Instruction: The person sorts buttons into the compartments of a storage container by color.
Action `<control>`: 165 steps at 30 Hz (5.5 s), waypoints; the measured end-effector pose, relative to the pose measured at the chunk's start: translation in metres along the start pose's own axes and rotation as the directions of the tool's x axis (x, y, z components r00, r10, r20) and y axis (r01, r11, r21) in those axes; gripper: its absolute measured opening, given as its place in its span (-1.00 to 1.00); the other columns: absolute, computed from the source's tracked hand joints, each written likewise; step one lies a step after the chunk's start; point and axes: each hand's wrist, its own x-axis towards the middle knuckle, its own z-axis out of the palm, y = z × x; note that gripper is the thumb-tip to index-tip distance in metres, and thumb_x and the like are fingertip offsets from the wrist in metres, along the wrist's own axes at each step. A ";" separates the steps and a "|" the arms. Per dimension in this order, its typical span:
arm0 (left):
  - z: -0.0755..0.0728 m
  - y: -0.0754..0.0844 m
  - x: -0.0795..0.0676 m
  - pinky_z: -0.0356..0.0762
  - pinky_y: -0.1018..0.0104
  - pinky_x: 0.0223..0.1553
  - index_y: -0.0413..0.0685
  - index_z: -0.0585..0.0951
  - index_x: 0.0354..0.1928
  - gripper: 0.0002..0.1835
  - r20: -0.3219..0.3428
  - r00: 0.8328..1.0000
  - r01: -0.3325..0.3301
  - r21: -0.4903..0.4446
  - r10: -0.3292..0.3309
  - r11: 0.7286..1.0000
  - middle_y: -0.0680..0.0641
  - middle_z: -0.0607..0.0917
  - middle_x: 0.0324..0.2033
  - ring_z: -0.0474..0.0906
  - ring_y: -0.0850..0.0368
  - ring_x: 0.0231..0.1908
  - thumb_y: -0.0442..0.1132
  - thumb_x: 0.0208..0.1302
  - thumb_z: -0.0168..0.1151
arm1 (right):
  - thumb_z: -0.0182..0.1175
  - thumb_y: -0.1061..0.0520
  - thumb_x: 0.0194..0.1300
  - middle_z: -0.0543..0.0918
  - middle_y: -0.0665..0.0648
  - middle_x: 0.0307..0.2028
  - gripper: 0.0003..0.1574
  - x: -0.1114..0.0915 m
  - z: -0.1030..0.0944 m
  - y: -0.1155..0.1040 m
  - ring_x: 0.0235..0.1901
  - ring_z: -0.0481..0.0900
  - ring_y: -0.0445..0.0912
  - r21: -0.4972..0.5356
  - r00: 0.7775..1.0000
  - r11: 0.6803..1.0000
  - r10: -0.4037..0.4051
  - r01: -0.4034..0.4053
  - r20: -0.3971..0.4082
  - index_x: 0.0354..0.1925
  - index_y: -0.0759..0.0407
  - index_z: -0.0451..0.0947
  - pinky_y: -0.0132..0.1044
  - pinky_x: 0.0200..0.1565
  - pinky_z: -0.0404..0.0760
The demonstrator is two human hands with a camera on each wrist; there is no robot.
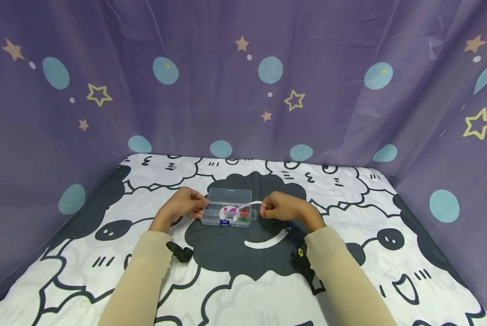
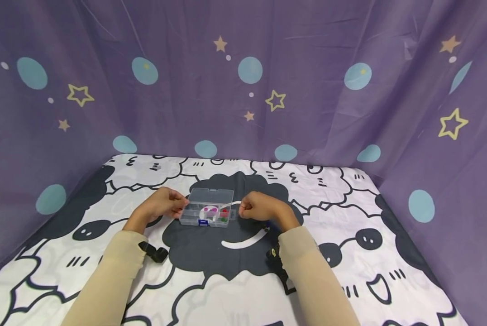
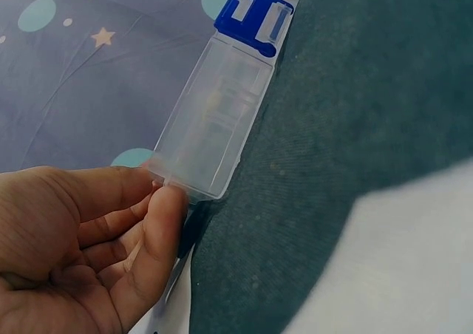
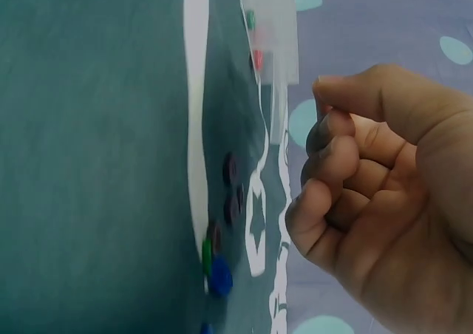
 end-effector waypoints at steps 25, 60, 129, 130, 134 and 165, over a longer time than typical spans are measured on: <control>0.001 -0.001 0.001 0.75 0.29 -0.41 -0.34 0.69 -0.08 -0.81 -0.008 1.000 0.007 -0.002 -0.007 1.000 -0.16 0.69 -0.45 0.67 0.14 -0.51 -0.30 0.45 0.30 | 0.25 0.30 0.39 0.71 0.05 -0.41 -0.88 -0.045 -0.015 0.030 -0.46 0.50 -0.24 0.014 0.996 1.000 0.018 -0.019 0.083 -0.27 0.21 0.72 -0.39 -0.36 0.52; 0.001 -0.001 0.001 0.76 0.27 -0.40 -0.34 0.70 -0.07 -0.81 0.008 1.000 0.013 -0.011 -0.013 1.000 -0.18 0.70 -0.43 0.69 0.13 -0.51 -0.31 0.45 0.29 | 0.22 0.28 0.37 0.48 -0.18 -0.61 -0.79 -0.053 0.001 0.038 -0.62 0.37 -0.31 -0.138 0.992 0.990 0.002 0.015 0.124 -0.39 0.03 0.64 -0.43 -0.49 0.36; 0.002 0.001 -0.003 0.76 0.26 -0.41 -0.33 0.70 -0.07 -0.82 -0.014 1.000 0.009 -0.005 -0.009 1.000 -0.18 0.70 -0.42 0.68 0.13 -0.52 -0.32 0.46 0.28 | 0.17 0.26 0.43 0.62 -0.06 -0.46 -0.83 0.013 0.001 -0.006 -0.54 0.37 -0.25 -0.026 0.990 0.992 -0.124 0.122 -0.065 -0.18 0.26 0.71 -0.37 -0.43 0.42; 0.002 0.001 -0.002 0.76 0.27 -0.41 -0.34 0.70 -0.07 -0.82 -0.012 1.000 0.006 -0.003 -0.006 1.000 -0.18 0.70 -0.41 0.68 0.14 -0.52 -0.32 0.46 0.27 | 0.17 0.27 0.43 0.61 -0.06 -0.46 -0.84 0.015 0.002 -0.006 -0.54 0.36 -0.25 -0.025 0.990 0.992 -0.128 0.127 -0.063 -0.19 0.26 0.70 -0.37 -0.43 0.41; 0.002 0.002 -0.002 0.76 0.27 -0.41 -0.36 0.69 -0.06 -0.81 -0.010 1.000 0.006 -0.006 -0.006 1.000 -0.18 0.70 -0.40 0.68 0.14 -0.52 -0.33 0.46 0.27 | 0.19 0.27 0.41 0.60 -0.06 -0.48 -0.86 0.022 0.006 -0.009 -0.54 0.36 -0.25 -0.021 0.988 0.990 -0.139 0.138 -0.068 -0.22 0.25 0.70 -0.38 -0.44 0.41; 0.002 0.001 0.001 0.76 0.27 -0.40 -0.34 0.70 -0.06 -0.81 -0.011 1.000 0.020 0.000 -0.020 1.000 -0.19 0.71 -0.40 0.69 0.13 -0.51 -0.32 0.47 0.26 | 0.26 0.23 0.45 0.72 0.00 -0.40 -0.88 0.010 0.014 0.005 -0.48 0.50 -0.23 0.008 0.987 0.996 -0.084 0.086 -0.139 -0.23 0.20 0.73 -0.37 -0.40 0.52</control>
